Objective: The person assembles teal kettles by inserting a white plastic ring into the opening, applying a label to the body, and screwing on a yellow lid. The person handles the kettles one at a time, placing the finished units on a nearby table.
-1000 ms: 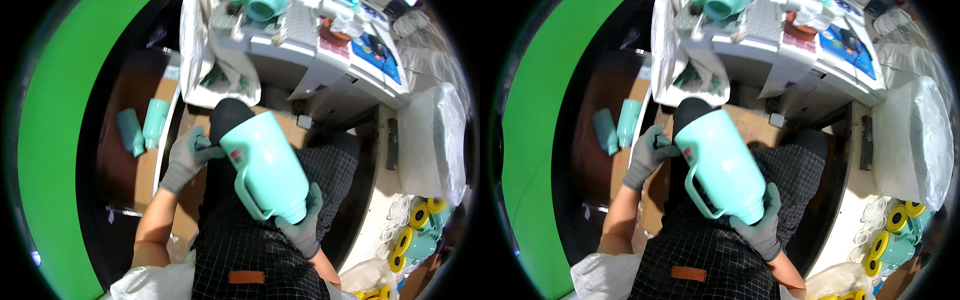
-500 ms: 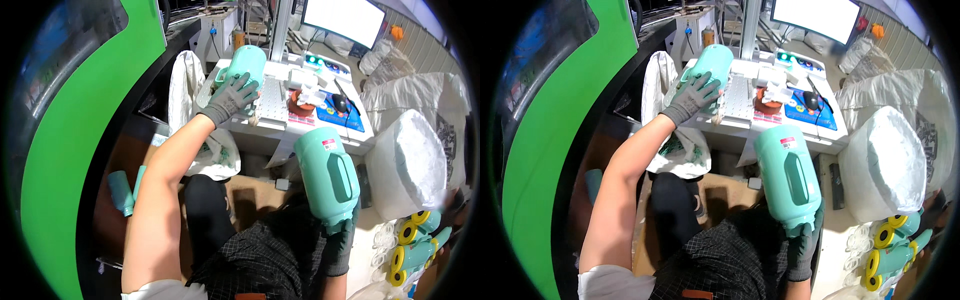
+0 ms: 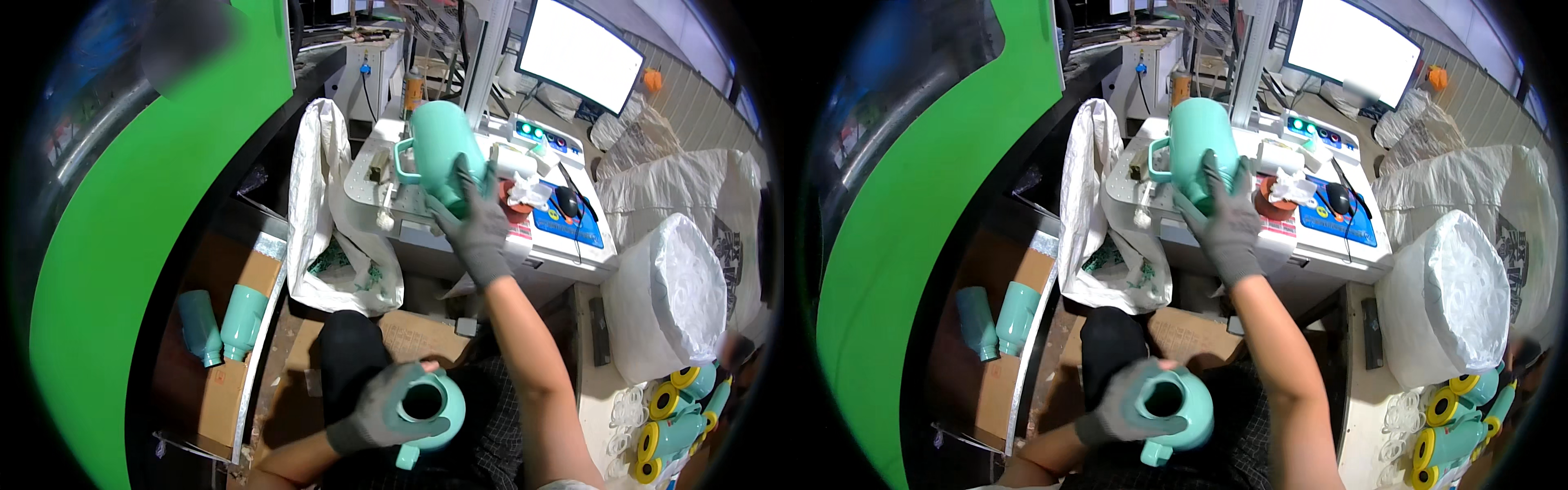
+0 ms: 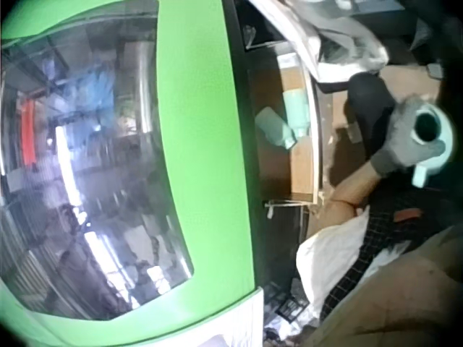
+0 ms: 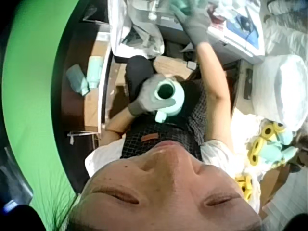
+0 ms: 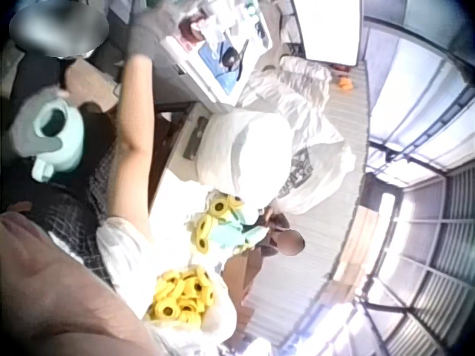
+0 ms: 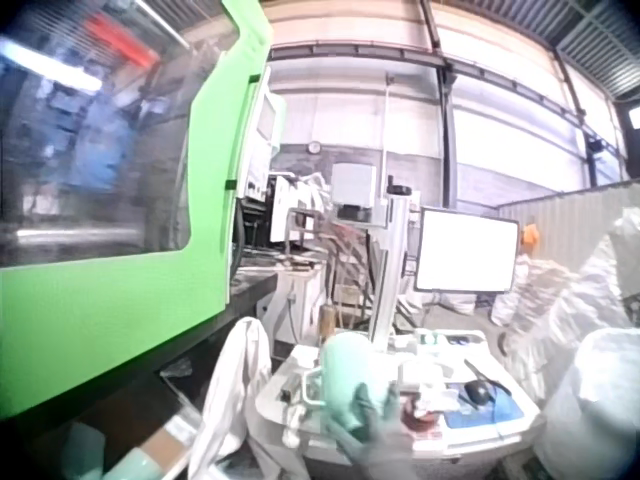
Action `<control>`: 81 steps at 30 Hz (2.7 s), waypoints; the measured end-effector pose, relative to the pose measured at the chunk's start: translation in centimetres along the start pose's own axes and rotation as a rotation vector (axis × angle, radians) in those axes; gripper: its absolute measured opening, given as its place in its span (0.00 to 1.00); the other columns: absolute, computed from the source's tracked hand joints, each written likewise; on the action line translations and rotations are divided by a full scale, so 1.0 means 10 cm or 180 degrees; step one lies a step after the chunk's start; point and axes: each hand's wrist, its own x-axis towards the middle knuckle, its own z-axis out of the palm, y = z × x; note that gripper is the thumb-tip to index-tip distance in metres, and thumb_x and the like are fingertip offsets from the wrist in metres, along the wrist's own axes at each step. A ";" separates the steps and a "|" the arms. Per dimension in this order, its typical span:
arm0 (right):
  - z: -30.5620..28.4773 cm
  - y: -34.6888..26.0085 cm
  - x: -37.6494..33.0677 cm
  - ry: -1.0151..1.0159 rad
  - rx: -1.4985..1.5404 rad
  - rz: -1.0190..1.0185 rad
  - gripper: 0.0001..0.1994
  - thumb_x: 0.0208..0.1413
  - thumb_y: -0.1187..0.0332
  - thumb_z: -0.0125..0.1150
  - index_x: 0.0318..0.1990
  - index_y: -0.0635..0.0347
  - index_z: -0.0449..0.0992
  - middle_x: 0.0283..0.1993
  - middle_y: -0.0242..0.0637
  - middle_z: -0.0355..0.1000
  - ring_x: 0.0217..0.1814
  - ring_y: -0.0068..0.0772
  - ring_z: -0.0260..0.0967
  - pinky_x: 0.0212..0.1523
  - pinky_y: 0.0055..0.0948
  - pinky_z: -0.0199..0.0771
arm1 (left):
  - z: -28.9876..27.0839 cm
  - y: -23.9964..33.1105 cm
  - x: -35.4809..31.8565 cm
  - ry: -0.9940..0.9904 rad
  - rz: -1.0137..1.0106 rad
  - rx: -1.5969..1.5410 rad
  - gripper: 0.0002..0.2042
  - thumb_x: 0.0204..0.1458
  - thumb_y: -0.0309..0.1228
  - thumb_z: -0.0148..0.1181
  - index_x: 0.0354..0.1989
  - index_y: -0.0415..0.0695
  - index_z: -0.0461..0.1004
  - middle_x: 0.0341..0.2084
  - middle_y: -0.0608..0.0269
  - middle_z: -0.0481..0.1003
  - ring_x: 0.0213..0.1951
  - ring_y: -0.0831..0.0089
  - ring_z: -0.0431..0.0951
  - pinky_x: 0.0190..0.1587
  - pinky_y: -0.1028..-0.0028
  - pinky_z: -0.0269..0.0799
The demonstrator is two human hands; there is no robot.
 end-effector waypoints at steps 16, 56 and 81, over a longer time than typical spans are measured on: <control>0.37 -0.19 0.26 -0.0972 0.0308 0.0083 0.27 0.61 0.49 0.56 0.60 0.60 0.74 0.58 0.61 0.73 0.47 0.52 0.79 0.41 0.51 0.79 | 0.06 -0.04 0.09 -0.0555 0.0010 0.0232 0.40 0.41 0.42 0.83 0.62 0.42 0.69 0.54 0.52 0.75 0.54 0.56 0.77 0.58 0.59 0.73; -1.62 1.33 -4.37 0.0788 0.0100 0.2821 0.18 0.68 0.66 0.58 0.62 0.61 0.77 0.53 0.46 0.75 0.55 0.44 0.73 0.59 0.39 0.73 | 0.08 -0.80 0.44 0.0727 -0.1264 -0.0707 0.17 0.75 0.39 0.42 0.52 0.39 0.74 0.43 0.64 0.77 0.47 0.76 0.75 0.54 0.73 0.71; -2.11 0.71 -3.01 0.0639 0.1570 0.0879 0.26 0.58 0.58 0.68 0.59 0.67 0.78 0.47 0.44 0.72 0.45 0.36 0.71 0.46 0.31 0.74 | 0.66 -0.93 -0.31 0.0331 -0.1933 -0.1711 0.17 0.74 0.36 0.41 0.62 0.40 0.70 0.55 0.59 0.77 0.55 0.70 0.77 0.59 0.71 0.74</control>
